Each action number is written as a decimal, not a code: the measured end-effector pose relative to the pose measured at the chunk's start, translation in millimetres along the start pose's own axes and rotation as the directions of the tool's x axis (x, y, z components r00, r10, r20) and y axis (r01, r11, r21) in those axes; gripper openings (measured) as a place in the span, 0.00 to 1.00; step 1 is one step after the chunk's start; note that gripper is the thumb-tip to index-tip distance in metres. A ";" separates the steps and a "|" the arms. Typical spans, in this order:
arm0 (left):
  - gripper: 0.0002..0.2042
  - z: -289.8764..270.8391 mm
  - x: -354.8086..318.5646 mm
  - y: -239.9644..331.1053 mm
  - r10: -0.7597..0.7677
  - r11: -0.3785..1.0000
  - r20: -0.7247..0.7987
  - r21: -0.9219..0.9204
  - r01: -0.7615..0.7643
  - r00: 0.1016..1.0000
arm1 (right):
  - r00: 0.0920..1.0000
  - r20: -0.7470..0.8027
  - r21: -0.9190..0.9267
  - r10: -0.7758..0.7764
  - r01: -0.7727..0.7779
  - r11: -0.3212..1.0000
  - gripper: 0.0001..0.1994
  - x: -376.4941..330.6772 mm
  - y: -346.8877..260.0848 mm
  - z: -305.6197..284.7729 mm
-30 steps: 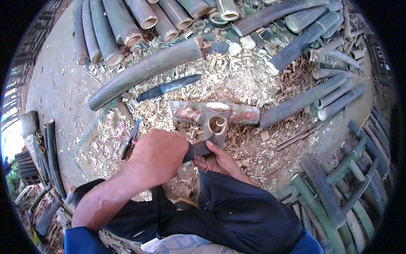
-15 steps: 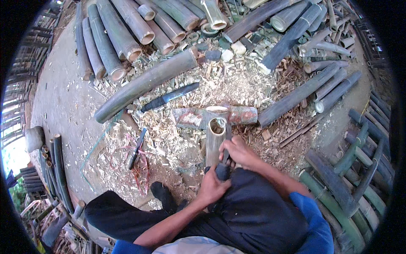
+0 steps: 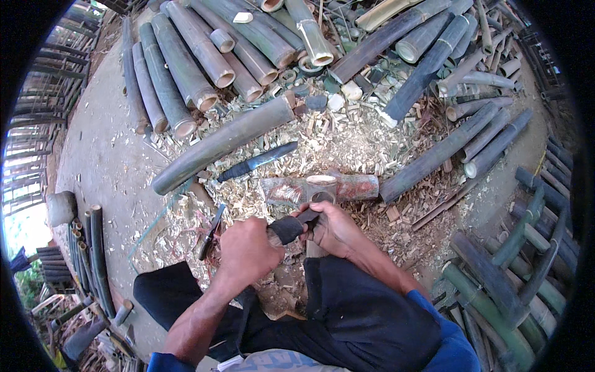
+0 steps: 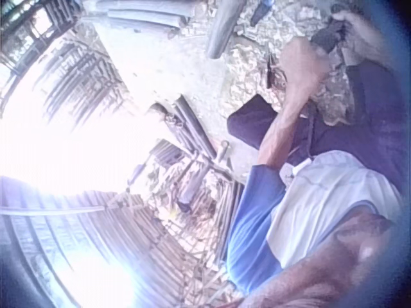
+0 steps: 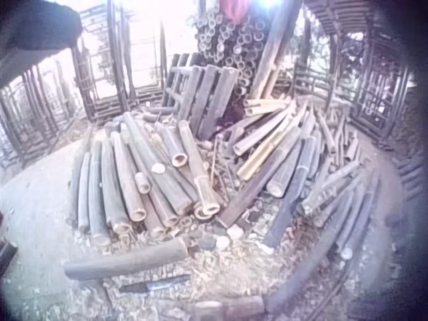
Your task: The person crafts bamboo furniture by using a knife to hollow out and shape bamboo stalks, fitting them together by hand and smoothing the joints.
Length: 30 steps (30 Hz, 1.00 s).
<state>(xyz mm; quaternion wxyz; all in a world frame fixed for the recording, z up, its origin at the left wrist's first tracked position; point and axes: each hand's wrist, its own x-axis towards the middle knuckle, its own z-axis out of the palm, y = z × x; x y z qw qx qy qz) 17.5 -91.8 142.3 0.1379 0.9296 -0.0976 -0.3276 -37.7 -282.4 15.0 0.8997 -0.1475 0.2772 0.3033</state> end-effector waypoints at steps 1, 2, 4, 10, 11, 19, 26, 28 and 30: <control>0.12 0.6 1.8 1.7 0.099 0.991 -0.074 0.095 -0.092 0.992 | 0.999 -0.040 0.039 0.000 0.002 0.999 0.13 -4.4 2.9 1.2; 0.11 -1.8 2.0 1.7 0.179 0.971 -0.033 0.166 -0.171 0.983 | 0.997 -0.079 0.078 0.001 0.005 0.997 0.13 -10.4 6.1 3.6; 0.11 4.3 0.5 -10.4 0.222 0.970 -0.104 0.125 -0.208 0.970 | 0.995 -0.098 0.161 0.006 0.010 0.987 0.12 -16.3 11.9 6.1; 0.26 95.5 -21.0 -65.5 -0.205 0.711 0.246 -0.627 0.317 0.947 | 0.979 -0.195 -0.330 0.061 -0.124 0.936 0.12 9.5 10.9 7.0; 0.26 66.4 -8.5 -50.0 -0.243 0.816 0.276 -0.461 0.350 0.930 | 0.978 -0.187 -0.323 0.090 -0.148 0.935 0.12 8.4 7.5 7.4; 0.06 -12.1 24.0 82.1 0.447 0.664 0.080 0.637 -0.391 0.891 | 0.986 -0.110 0.464 -0.127 0.164 0.871 0.12 -6.5 23.8 -17.1; 0.13 -47.6 65.8 0.0 0.285 0.809 0.408 0.383 -0.446 0.867 | 0.995 -0.063 0.364 -0.082 0.100 0.926 0.13 0.5 49.5 -9.9; 0.19 -24.7 69.4 -33.6 0.190 0.939 0.479 0.166 -0.300 0.857 | 0.985 -0.138 0.230 -0.100 0.130 0.964 0.14 -4.7 46.6 1.8; 0.22 29.6 42.2 -53.2 0.047 0.999 0.541 -0.019 -0.044 0.840 | 0.980 -0.198 -0.052 0.015 -0.026 0.998 0.13 -13.7 33.7 -4.1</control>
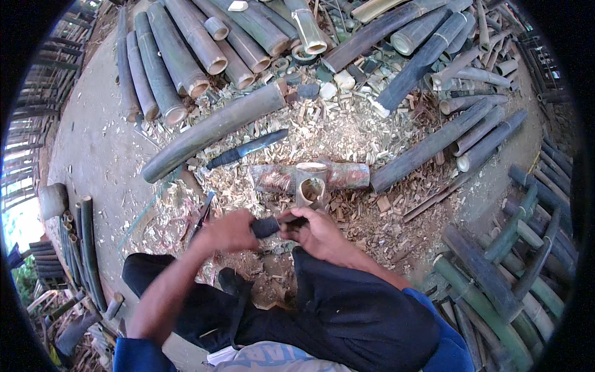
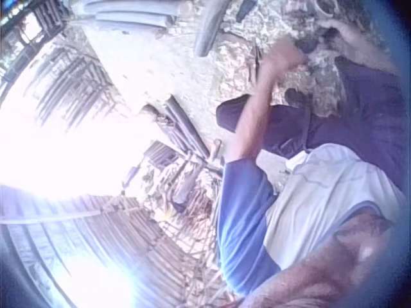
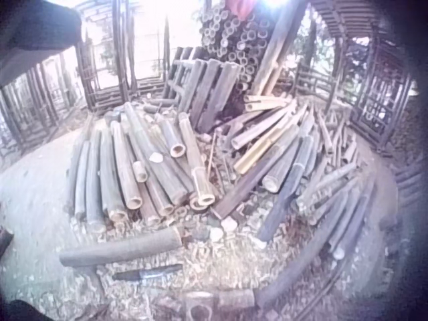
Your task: The person crafts bamboo furniture by using a knife to hollow out and shape bamboo stalks, fitting them together by hand and smoothing the joints.
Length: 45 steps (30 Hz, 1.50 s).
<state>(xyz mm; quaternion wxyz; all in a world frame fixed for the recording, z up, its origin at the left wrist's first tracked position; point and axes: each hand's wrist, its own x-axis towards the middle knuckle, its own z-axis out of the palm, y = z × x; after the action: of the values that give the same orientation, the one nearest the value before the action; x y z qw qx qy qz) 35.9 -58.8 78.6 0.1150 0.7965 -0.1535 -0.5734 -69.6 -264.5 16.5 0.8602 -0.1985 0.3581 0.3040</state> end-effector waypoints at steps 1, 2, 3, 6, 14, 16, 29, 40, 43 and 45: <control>0.22 39.6 -0.7 -2.9 -0.074 0.989 0.029 -0.126 0.077 0.997 | 0.998 -0.035 -0.159 0.053 -0.058 0.986 0.12 -2.4 -8.2 -4.9; 0.21 83.8 -5.0 12.4 -0.156 0.936 -0.066 -0.328 0.126 0.986 | 0.994 -0.078 -0.290 0.074 -0.094 0.952 0.11 -1.1 -14.0 -18.6; 0.19 108.8 -1.4 39.4 -0.158 0.896 -0.063 -0.430 0.116 0.986 | 0.974 -0.202 -0.442 0.097 -0.180 0.879 0.11 -4.1 -28.7 -17.9; 0.20 177.6 22.0 96.8 -0.253 0.675 -0.198 -0.737 0.027 0.947 | 0.965 -0.238 -0.748 0.107 -0.252 0.614 0.12 -5.7 -57.7 -31.9; 0.21 163.1 0.8 20.4 -0.191 0.541 -0.279 -0.830 -0.136 0.941 | 0.987 -0.156 -0.673 0.033 -0.131 0.728 0.13 1.1 -23.7 -1.1; 0.23 110.3 -4.7 1.5 -0.287 0.708 -0.241 -0.706 0.035 0.927 | 0.995 -0.090 -0.542 0.043 -0.085 0.836 0.13 15.2 -20.0 5.9; 0.11 13.9 -20.1 77.5 0.242 0.818 -0.494 0.566 0.098 0.835 | 0.969 0.146 0.308 -0.202 0.149 0.939 0.17 20.7 8.9 -6.4; 0.24 69.5 52.5 157.5 0.932 0.355 -0.288 0.613 -0.706 0.219 | 0.813 0.048 -0.921 -0.581 0.261 0.290 0.13 -32.9 -24.6 -112.0; 0.27 58.3 95.4 172.0 0.699 0.702 -0.147 0.327 -0.633 0.700 | 0.773 0.145 -0.988 -0.617 0.150 -0.044 0.13 -30.5 -57.3 -106.9; 0.34 50.9 101.1 174.0 0.732 0.681 -0.257 0.287 -0.673 0.631 | 0.757 0.297 -0.921 -0.582 0.067 -0.383 0.13 -36.0 -82.8 -104.7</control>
<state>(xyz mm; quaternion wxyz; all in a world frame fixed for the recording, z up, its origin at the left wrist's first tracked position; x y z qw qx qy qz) -2.1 -258.4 36.3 0.2897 0.7681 -0.4756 -0.3160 -86.5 -397.7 -16.3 0.3359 -0.9305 0.0374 0.1413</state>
